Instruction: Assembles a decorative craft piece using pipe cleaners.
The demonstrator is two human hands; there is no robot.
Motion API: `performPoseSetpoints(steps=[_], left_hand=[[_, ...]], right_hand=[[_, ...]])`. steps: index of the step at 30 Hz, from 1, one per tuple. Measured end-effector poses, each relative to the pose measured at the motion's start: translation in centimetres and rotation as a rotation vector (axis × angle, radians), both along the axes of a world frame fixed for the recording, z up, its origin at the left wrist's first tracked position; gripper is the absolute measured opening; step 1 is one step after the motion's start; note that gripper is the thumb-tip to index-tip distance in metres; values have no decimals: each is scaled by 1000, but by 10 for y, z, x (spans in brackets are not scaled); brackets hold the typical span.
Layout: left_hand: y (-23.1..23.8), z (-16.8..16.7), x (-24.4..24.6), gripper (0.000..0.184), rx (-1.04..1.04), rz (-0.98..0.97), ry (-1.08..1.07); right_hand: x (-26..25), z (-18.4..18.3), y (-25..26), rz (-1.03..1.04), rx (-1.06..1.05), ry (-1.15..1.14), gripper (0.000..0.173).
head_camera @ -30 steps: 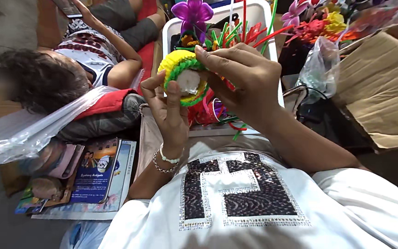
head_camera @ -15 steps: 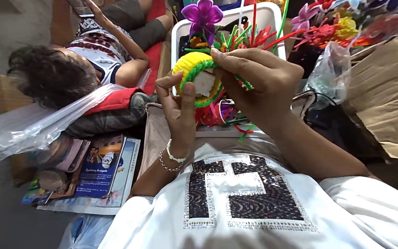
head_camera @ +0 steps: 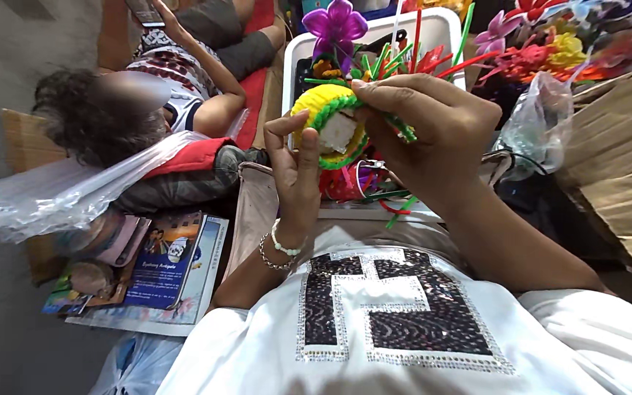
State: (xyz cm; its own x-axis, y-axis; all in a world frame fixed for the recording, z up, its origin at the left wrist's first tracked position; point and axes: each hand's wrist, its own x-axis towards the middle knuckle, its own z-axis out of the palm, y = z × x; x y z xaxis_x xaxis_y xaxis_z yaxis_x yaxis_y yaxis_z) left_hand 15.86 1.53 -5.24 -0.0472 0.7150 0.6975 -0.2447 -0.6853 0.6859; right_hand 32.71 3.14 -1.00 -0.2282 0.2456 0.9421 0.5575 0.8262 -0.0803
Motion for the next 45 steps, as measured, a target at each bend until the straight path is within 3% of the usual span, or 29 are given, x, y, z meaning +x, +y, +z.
performPoseSetpoints(steps=[25,31,45], left_hand=[[0,4,-9,40,-58,18,117],[2,11,-18,62,-12,151,297],[15,19,-35,60,-265,48,347]], right_hand=[[10,5,2,-32,-33,-6,18],[16,7,4,-21,-61,6,18],[59,13,35,-141,-235,148,27]])
